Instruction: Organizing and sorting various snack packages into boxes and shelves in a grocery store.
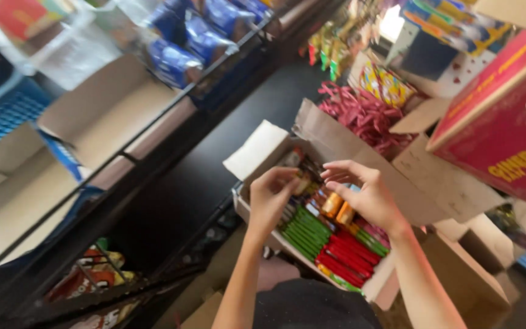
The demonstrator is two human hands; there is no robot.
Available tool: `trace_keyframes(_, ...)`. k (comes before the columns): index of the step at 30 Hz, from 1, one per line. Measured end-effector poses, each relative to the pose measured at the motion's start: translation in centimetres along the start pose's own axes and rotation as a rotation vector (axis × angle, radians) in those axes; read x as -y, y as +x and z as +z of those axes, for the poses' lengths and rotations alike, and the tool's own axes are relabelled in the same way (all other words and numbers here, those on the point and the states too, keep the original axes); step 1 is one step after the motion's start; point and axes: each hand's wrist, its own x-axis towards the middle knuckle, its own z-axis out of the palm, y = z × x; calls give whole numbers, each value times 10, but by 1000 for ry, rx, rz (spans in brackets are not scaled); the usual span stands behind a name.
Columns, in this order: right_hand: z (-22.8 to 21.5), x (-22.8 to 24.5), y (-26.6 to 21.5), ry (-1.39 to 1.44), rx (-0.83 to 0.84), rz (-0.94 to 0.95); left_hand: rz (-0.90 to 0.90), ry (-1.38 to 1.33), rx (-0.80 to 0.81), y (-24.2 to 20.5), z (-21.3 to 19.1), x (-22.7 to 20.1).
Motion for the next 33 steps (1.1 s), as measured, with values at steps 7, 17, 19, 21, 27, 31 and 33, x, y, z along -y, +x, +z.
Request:
trace_keyframes(7,3,-190,-76,69,-134,260,-205,112,93,-48,19,119)
trace_keyframes(17,18,-350,-220,-132,-377,544,-105,241,396,-86,114,221)
trace_keyframes(19,23,-370,-237,-160,-394,586,-201,243,454,-97,145,229)
trace_keyframes(21,28,-389,-249,-150,-494,663,-372,340,483,-109,173,238)
trace_keyframes(27,29,-458,-268,-418,-445,557,-65,236,574,-127,215,283)
trace_keyframes(31,25,-456,-257,-523,-351,578,-314,335,626,-116,226,306)
trace_keyframes(33,19,-443,-243,-570,-272,619,-422,391,626,-115,225,332)
